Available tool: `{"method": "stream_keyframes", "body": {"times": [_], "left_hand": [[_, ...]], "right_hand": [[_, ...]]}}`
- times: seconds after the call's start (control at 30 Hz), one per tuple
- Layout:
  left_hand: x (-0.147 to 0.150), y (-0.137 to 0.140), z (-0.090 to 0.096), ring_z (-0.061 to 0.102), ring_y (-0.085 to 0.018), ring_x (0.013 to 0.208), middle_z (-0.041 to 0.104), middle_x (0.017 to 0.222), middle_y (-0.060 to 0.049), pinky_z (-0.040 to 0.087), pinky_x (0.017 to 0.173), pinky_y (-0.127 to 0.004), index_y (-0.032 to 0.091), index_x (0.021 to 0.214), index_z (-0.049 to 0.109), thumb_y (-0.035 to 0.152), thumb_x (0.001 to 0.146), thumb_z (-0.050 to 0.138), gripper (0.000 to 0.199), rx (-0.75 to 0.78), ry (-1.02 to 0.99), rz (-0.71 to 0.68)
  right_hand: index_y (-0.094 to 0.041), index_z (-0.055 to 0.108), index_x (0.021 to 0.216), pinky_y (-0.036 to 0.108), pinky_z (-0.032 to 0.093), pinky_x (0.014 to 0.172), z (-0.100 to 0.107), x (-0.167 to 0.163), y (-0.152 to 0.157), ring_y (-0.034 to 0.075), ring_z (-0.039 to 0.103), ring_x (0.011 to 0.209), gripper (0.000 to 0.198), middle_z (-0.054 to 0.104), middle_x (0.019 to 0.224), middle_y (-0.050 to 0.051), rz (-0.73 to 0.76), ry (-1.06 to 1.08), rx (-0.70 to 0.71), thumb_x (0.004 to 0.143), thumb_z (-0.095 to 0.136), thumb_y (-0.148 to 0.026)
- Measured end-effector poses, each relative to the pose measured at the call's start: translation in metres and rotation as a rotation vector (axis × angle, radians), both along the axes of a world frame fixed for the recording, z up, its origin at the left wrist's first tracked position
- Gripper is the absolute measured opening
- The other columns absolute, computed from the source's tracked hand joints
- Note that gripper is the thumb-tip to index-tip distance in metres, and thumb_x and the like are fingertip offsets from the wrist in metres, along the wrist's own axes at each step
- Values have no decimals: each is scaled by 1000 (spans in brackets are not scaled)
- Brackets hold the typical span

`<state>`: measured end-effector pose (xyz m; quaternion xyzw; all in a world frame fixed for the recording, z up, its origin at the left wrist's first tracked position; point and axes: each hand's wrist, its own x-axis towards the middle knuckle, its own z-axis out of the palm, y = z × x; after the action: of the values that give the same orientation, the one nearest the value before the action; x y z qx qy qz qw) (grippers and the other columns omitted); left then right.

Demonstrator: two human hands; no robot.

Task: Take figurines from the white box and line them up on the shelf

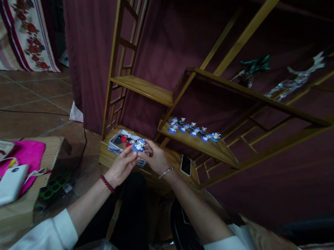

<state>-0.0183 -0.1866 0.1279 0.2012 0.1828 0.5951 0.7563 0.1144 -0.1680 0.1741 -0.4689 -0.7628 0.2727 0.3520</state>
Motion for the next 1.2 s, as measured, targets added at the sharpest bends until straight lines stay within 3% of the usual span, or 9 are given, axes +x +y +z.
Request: {"method": "stream_keyframes", "body": {"times": [0.17, 0.37, 0.57, 0.77, 0.97, 1.2], "left_hand": [[14, 6, 4, 58, -8, 82, 61, 101, -3, 48, 76, -18, 17, 99, 60, 5, 70, 61, 31, 33, 24, -42], [29, 14, 5, 59, -10, 77, 63, 93, -5, 48, 73, -22, 14, 94, 61, 13, 71, 63, 24, 26, 64, -94], [47, 25, 6, 59, -9, 73, 64, 90, -5, 48, 71, -21, 13, 95, 63, 15, 69, 64, 25, 15, 163, -117], [71, 35, 13, 58, -9, 75, 65, 89, -4, 46, 73, -19, 14, 89, 65, 10, 66, 65, 23, -21, 167, -122], [96, 47, 14, 58, -11, 82, 64, 95, -5, 44, 78, -22, 15, 91, 64, 12, 67, 65, 24, 36, 173, -176], [120, 57, 26, 57, -12, 82, 64, 88, -4, 41, 82, -27, 16, 96, 62, 13, 63, 67, 33, 108, 195, -186]], "right_hand": [[-21, 51, 110, 31, 47, 81, -3, 14, 4, 15, 58, 91, 42, 61, 100, 3, -13, 55, 7, 70, 61, -27], [-19, 58, 97, 31, 47, 80, -5, 30, 7, 15, 58, 87, 28, 61, 97, 3, -41, 69, 33, 69, 61, -23], [-19, 52, 108, 32, 47, 80, -10, 53, 10, 15, 59, 87, 40, 62, 98, 4, -51, 160, -48, 69, 62, -24], [-19, 53, 107, 35, 46, 84, -10, 75, 14, 16, 59, 89, 40, 63, 99, 4, -109, 174, -25, 68, 63, -26], [-19, 53, 105, 35, 47, 84, -6, 96, 16, 16, 59, 88, 42, 63, 99, 4, -206, 189, 30, 66, 65, -27], [-20, 53, 107, 35, 47, 85, -8, 122, 26, 18, 60, 91, 45, 62, 103, 5, -261, 282, 15, 65, 65, -28]]}}
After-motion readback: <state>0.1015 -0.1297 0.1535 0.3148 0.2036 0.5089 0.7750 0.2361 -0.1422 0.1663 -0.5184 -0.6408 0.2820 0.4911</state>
